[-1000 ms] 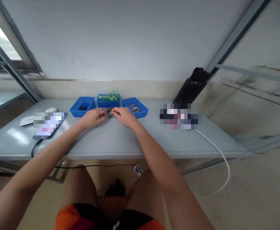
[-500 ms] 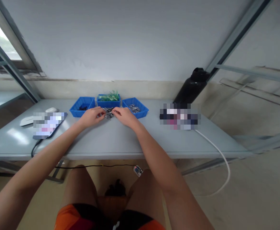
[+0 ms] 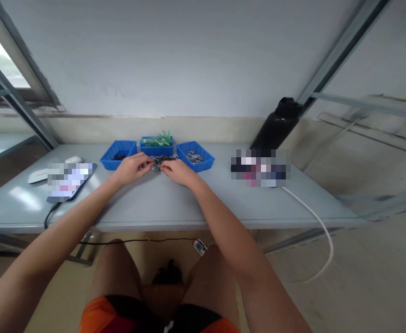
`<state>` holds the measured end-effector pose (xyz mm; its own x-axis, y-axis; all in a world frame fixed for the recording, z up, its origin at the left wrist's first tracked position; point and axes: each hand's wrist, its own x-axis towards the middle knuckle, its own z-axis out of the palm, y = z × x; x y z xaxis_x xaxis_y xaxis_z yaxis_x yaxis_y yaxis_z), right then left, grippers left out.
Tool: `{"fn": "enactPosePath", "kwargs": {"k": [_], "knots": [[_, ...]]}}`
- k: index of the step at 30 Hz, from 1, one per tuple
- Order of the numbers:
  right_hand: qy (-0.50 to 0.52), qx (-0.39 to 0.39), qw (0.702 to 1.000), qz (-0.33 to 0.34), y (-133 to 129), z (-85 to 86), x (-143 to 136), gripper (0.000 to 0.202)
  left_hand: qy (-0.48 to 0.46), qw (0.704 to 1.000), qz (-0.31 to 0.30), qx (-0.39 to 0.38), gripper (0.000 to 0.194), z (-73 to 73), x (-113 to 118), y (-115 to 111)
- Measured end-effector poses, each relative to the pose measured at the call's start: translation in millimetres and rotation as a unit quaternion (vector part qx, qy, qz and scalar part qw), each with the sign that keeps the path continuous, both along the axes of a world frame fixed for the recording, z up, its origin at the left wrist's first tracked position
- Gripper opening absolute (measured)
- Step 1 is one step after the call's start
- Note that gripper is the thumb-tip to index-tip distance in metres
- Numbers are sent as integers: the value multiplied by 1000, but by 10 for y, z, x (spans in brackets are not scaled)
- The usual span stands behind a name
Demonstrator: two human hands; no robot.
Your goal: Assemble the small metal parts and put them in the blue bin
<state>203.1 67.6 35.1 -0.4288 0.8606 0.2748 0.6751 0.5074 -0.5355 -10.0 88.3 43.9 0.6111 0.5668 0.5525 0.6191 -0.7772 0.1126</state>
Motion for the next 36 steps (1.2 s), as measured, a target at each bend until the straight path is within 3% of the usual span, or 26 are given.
{"fn": "enactPosePath", "kwargs": {"k": [9,19,36], "knots": [[2,7,1000,4,4,-7,-3,26,-10,1000,-3,18,23,-15,4,3],[7,32,999,-41,21,19,45,23,38,998,15,-51,20,-17,-27,54],[44,56,997,-38,33,0,27,27,86,992,-8,-87,21,-74,-23,92]]}}
